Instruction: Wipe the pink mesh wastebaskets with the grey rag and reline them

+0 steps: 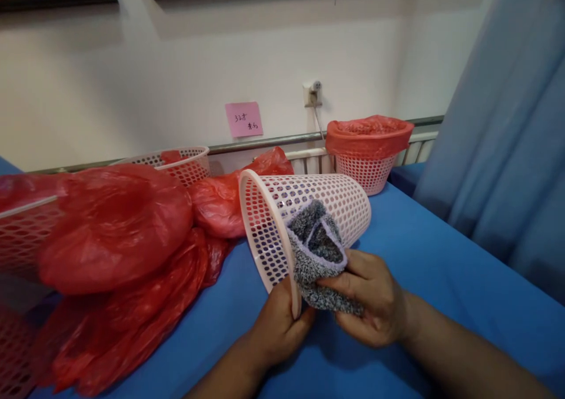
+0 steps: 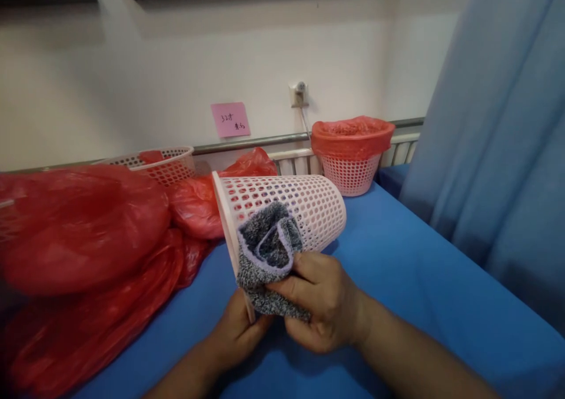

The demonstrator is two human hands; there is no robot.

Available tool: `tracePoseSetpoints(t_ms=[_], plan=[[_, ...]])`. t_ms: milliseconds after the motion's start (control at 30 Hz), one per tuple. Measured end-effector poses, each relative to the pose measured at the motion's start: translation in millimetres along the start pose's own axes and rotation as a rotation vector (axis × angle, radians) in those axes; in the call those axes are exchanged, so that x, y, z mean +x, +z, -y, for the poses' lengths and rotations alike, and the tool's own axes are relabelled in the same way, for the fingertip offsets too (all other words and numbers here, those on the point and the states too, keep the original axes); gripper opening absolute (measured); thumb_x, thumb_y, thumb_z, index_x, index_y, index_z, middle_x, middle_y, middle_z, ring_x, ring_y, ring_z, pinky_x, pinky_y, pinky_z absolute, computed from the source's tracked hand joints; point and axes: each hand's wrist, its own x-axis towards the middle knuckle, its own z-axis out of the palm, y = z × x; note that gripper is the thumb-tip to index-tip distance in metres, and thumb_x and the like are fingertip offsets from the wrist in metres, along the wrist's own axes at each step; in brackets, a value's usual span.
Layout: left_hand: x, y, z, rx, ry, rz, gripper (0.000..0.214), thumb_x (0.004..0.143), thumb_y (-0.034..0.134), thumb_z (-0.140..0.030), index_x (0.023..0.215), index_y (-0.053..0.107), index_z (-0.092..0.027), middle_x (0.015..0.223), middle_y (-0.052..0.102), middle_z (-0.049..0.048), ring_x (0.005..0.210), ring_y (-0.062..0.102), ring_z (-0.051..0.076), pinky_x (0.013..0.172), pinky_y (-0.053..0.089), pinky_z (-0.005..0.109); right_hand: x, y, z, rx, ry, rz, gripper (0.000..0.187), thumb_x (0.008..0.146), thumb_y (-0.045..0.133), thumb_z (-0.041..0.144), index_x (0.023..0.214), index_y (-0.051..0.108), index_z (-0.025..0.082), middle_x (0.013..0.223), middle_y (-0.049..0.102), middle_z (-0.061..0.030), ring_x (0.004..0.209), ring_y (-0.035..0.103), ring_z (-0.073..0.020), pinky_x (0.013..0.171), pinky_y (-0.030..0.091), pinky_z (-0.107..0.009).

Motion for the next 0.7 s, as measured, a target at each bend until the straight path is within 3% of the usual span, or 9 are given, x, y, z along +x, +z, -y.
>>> tracePoseSetpoints(t_ms=[67,133,233,300,367,433,567,700], plan=[[-0.8,-2.8,2.0,0.018,-0.006,0.012,0.045,0.099,0.05,-0.026,0.144,0.053,-0.024,0.141,0.062,0.0094,0.124,0.062,0.029,0.111,0.047,0.044,-2.7,0.0,-9.4,-0.085,0.07,-0.046,0.046,0.077,0.056,0.013,0.121,0.065,0.021,0.099,0.066,-0.0082,0.084,0.065,-0.023,0.07,0.056,-0.035],[-0.4,-5.4,3.7,0.037,-0.037,0.024,0.046,0.101,0.046,-0.025,0.147,0.051,-0.024,0.143,0.061,0.0103,0.129,0.059,0.029,0.114,0.045,0.046,-8.4,-6.1,-31.0,-0.214,0.235,-0.159,0.041,0.079,0.056,0.016,0.118,0.067,0.022,0.105,0.066,-0.0085,0.089,0.066,-0.0231,0.076,0.056,-0.036],[1.4,-7.2,2.5,0.065,-0.041,0.053,0.051,0.101,0.045,-0.024,0.152,0.046,-0.024,0.147,0.058,0.0114,0.135,0.055,0.03,0.117,0.043,0.048,-23.2,-22.5,-80.2,-0.388,0.614,-0.368,0.037,0.08,0.056,0.025,0.115,0.069,0.02,0.115,0.068,-0.0104,0.107,0.066,-0.0276,0.097,0.053,-0.044],[2.0,-6.7,0.2,0.1,-0.007,0.085,0.055,0.098,0.048,-0.021,0.153,0.043,-0.024,0.149,0.057,0.0114,0.137,0.053,0.03,0.118,0.042,0.049,-33.5,-31.4,-109.7,-0.401,0.905,-0.434,0.04,0.08,0.056,0.033,0.114,0.07,0.018,0.112,0.071,-0.0111,0.106,0.067,-0.0301,0.1,0.051,-0.05],[1.6,-5.0,-0.7,0.139,0.025,0.111,0.058,0.095,0.05,-0.018,0.153,0.043,-0.023,0.149,0.057,0.0115,0.136,0.054,0.03,0.118,0.042,0.049,-39.2,-33.1,-123.9,-0.373,1.054,-0.454,0.044,0.079,0.056,0.038,0.116,0.07,0.017,0.11,0.072,-0.0114,0.104,0.067,-0.0309,0.1,0.052,-0.052],[0.4,-2.8,1.4,0.181,0.031,0.121,0.057,0.093,0.051,-0.016,0.15,0.047,-0.023,0.146,0.059,0.012,0.131,0.058,0.03,0.116,0.045,0.05,-37.8,-26.8,-117.6,-0.38,0.952,-0.449,0.045,0.081,0.056,0.037,0.119,0.068,0.017,0.115,0.071,-0.0123,0.109,0.066,-0.0311,0.102,0.051,-0.052],[0.8,0.0,8.5,0.232,0.023,0.136,0.058,0.09,0.054,-0.011,0.146,0.052,-0.023,0.144,0.06,0.0121,0.129,0.06,0.029,0.114,0.046,0.049,-20.4,-6.4,-59.6,-0.35,0.401,-0.29,0.047,0.083,0.058,0.023,0.13,0.06,0.02,0.129,0.061,-0.0129,0.118,0.062,-0.0286,0.1,0.053,-0.046],[6.4,-0.7,8.6,0.231,0.023,0.191,0.059,0.087,0.054,-0.005,0.142,0.057,-0.026,0.14,0.064,0.0097,0.124,0.063,0.026,0.109,0.05,0.042,-5.9,1.1,-8.9,-0.176,0.07,-0.156,0.048,0.079,0.058,0.018,0.128,0.059,0.021,0.107,0.061,-0.0084,0.089,0.064,-0.0221,0.073,0.057,-0.035]])
